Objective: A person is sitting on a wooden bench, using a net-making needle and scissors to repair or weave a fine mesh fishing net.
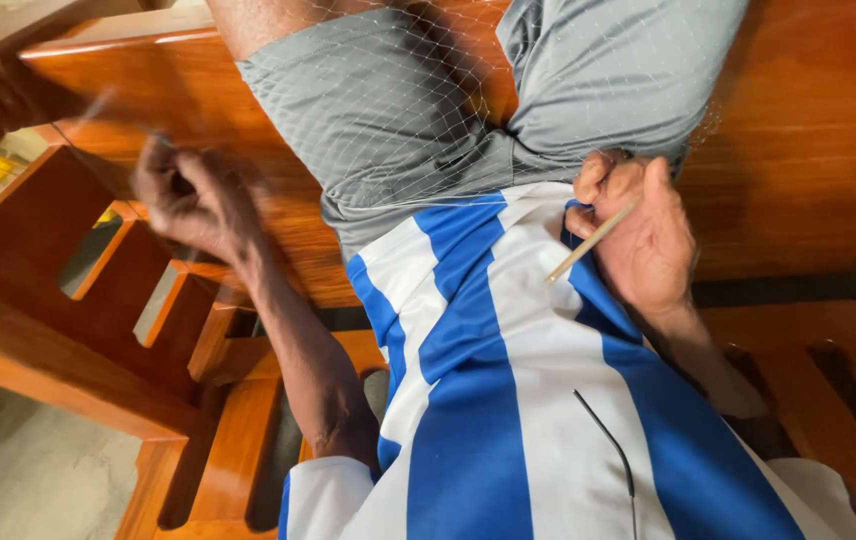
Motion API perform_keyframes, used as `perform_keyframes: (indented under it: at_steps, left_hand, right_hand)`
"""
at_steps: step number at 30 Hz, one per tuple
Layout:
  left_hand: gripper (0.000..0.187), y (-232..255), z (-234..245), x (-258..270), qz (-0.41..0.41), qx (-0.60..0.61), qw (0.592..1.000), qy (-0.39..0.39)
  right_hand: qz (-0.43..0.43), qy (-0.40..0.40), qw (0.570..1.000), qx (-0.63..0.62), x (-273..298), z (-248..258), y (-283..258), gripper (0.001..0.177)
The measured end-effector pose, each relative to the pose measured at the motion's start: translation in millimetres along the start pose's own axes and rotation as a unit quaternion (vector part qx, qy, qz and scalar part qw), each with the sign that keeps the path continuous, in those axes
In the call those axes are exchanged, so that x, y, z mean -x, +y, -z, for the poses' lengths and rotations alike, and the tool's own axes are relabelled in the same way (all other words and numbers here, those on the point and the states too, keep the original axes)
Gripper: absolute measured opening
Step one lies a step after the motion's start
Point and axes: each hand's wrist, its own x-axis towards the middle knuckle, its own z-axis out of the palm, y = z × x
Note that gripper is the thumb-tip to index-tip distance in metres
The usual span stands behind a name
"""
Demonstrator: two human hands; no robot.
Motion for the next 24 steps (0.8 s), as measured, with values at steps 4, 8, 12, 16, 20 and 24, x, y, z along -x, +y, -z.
perform_keyframes:
  at_steps: [4, 8, 12, 16, 20, 24]
  left_hand:
    - [0.022, 113.1, 2.6, 26.0, 0.041, 0.223, 0.960, -0.166]
    - [0.018, 180.3, -22.6, 104.4, 0.058, 0.308, 0.908, -0.279]
    - [0.006, 215.6, -53.2, 135.5, 0.043, 0.385, 0.772, -0.504]
    - [0.008, 226.7, -42.7, 116.8, -0.039, 0.283, 0.777, -0.560]
    - [0.009, 237.2, -13.8, 103.6, -0.218, 0.161, 0.846, -0.459]
    - [0.011, 229.2, -0.8, 95.0, -0.338, 0.066, 0.802, -0.488]
  right_hand:
    - [-0.008, 0.027, 0.999, 0.038, -2.8, -7.1, 2.6, 0.046]
    - [0.015, 0.025, 0.999, 0.041, -3.9, 1.2, 12.7, 0.050]
    - [0.011, 0.092, 0.995, 0.029, -8.7, 20.0, 23.1, 0.055]
    - [-0.043, 0.019, 0.999, 0.020, -17.2, 60.9, 45.8, 0.045]
    - [0.029, 0.088, 0.990, 0.102, -10.8, -2.7, 14.8, 0.046]
    - [0.030, 0.106, 0.976, 0.188, -7.3, -27.0, -6.7, 0.048]
